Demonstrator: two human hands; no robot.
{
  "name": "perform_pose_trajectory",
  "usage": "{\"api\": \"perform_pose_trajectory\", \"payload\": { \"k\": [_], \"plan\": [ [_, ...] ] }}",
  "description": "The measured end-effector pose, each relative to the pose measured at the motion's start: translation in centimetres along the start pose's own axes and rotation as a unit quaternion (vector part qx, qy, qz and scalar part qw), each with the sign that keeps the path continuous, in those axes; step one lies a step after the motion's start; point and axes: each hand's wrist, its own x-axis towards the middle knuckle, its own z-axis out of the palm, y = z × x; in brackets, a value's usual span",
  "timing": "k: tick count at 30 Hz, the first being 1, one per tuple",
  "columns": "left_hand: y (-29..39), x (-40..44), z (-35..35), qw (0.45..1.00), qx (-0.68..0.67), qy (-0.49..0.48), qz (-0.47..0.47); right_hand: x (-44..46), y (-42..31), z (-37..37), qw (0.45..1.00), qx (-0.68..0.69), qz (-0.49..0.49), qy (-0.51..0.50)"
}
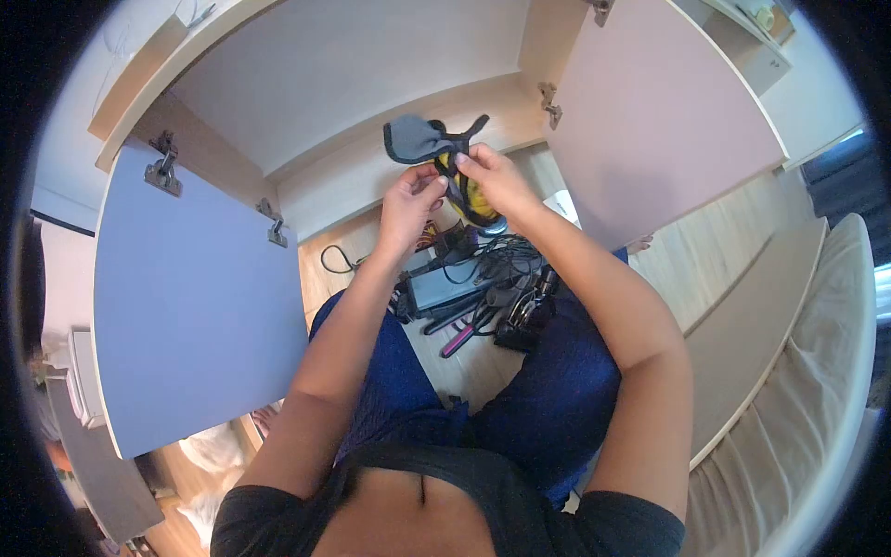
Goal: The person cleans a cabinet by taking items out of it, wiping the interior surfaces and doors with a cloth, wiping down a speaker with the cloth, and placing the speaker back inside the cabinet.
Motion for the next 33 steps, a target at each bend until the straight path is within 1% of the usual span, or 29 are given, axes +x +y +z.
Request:
{"api": "perform_pose_trajectory", "payload": {
  "k": [1,2,5,6,7,8,9,11,12,13,14,15,16,17,19,20,21,23,24,26,29,31,33],
  "plan": [
    [0.0,0.1,-0.3,1.000,-0.012,0.003,-0.016,0.1,-0.1,0.1,1.000,0.011,-0.008,0.010],
    [0.0,0.2,-0.6,1.000,-0.011,0.004,-0.017,0.0,-0.3,0.0,0.999,0.043,0.007,0.013],
    [0.2,1.2,-1.5,0.999,-0.003,-0.017,-0.026,0.1,0.1,-0.4,0.998,0.060,0.003,0.020],
    [0.6,1.5,-1.6,0.999,0.006,0.047,-0.017,-0.3,-0.1,-0.2,0.996,0.079,0.026,0.022],
    [1.8,1.4,-1.8,0.993,0.014,0.113,-0.008,-0.3,-0.1,-0.1,0.996,0.077,0.024,0.021],
    [3.2,1.3,-2.0,0.995,-0.021,0.094,-0.020,-0.3,0.0,0.0,0.996,0.080,0.030,0.015],
    [3.3,1.7,-2.1,0.995,-0.021,0.095,-0.019,-0.4,-0.1,0.3,0.996,0.082,0.035,0.009],
    [3.8,3.2,-2.4,0.993,0.107,0.030,0.028,-0.5,-0.5,0.7,0.996,0.080,0.031,0.002],
    [4.2,3.5,-2.7,0.993,0.107,0.031,0.029,-0.6,-0.5,0.7,0.996,0.081,0.034,-0.013],
    [4.6,4.0,-3.2,0.970,0.205,0.032,0.125,-0.6,-0.6,0.8,0.996,0.081,0.036,-0.027],
    [5.0,4.5,-3.9,0.928,0.299,0.033,0.220,-0.2,-0.3,0.7,0.996,0.080,0.035,-0.028],
    [5.1,5.0,-4.5,0.868,0.386,0.032,0.310,0.0,0.0,0.4,0.996,0.077,0.016,-0.041],
    [5.3,5.5,-5.2,0.828,0.442,0.033,0.344,0.3,0.1,0.1,0.996,0.074,-0.003,-0.054],
    [5.6,6.1,-6.0,0.827,0.442,0.034,0.346,0.6,0.2,-0.4,0.996,0.073,-0.004,-0.054],
    [5.9,7.5,-7.4,0.889,0.342,0.051,0.301,1.0,0.0,-1.5,0.996,-0.011,-0.050,0.076],
    [5.7,7.5,-7.7,0.959,0.199,0.087,0.184,1.4,-0.3,-2.3,0.996,-0.010,-0.053,0.077],
    [6.0,7.7,-8.3,0.959,0.198,0.086,0.185,1.9,-0.7,-3.2,0.988,0.009,-0.075,0.132],
    [6.8,7.8,-9.8,0.981,0.101,0.144,0.087,2.7,-1.3,-5.0,0.962,0.046,-0.116,0.241],
    [6.4,8.0,-10.3,0.981,0.099,0.144,0.086,2.6,-1.9,-5.3,0.962,0.044,-0.115,0.242],
    [5.7,8.4,-11.3,0.977,-0.096,0.151,0.113,2.2,-3.2,-5.9,0.937,0.077,-0.118,0.319],
    [4.8,8.9,-13.9,0.975,-0.121,0.139,0.126,2.5,-3.1,-8.3,0.928,0.099,-0.122,0.337],
    [5.5,8.0,-14.7,0.979,-0.107,0.124,0.124,2.0,-3.5,-8.7,0.922,0.110,-0.128,0.349],
    [6.1,7.5,-15.0,0.977,-0.151,0.139,0.064,1.9,-3.8,-9.5,0.913,0.194,-0.117,0.339]
  ]
}}
